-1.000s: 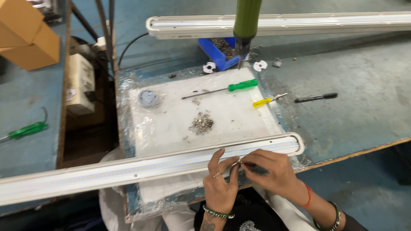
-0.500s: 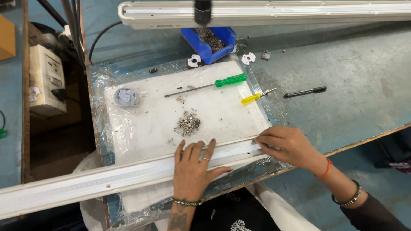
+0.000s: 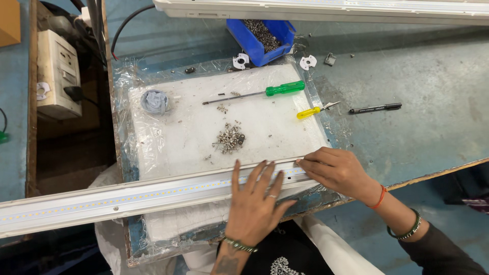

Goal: The person uses a green electric screwdriver to drive screws into long LED batten light fixtures on a workbench, picking screws one at a time from a pile and from a blue bin, and repositioning the fixture between screws. The person continues driving screws along the length of the fixture.

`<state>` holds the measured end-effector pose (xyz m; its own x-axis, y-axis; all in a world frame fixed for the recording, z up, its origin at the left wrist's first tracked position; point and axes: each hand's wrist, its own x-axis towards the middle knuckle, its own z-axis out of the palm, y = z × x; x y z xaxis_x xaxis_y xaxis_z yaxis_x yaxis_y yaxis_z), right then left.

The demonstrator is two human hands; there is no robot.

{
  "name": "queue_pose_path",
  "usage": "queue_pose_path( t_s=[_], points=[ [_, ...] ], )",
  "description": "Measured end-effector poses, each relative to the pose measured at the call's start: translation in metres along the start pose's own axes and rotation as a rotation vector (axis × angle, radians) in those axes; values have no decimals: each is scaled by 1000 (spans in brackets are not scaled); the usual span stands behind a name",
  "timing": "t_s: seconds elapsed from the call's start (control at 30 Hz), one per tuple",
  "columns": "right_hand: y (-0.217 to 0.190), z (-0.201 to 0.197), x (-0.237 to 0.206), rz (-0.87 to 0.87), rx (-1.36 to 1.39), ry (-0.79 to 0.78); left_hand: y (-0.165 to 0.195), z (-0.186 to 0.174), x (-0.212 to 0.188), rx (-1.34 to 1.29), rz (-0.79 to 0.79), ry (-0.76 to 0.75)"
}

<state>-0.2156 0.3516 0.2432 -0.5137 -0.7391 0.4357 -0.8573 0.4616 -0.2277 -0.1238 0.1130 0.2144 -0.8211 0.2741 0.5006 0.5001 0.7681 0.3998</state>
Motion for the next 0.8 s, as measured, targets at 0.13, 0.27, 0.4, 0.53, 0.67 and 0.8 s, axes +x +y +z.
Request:
queue_pose_path(
  t_s=[0.13,0.27,0.4,0.53,0.67,0.8],
  points=[
    [0,0,0,-1,-21,-18,11,11,11,-66,-60,-11],
    [-1,2,0,1,-24,-30,14,15,11,-75,-120,14],
    [0,4,2,24,-35,-36,12,20,12,-40,-130,36],
    [-2,4,3,30,-54,-48,11,21,10,-29,-127,43],
    [-4,3,4,15,-65,-50,11,22,9,-28,-126,50],
    [-4,1,6,-57,-128,-96,10,23,8,-33,-126,50]
  ],
)
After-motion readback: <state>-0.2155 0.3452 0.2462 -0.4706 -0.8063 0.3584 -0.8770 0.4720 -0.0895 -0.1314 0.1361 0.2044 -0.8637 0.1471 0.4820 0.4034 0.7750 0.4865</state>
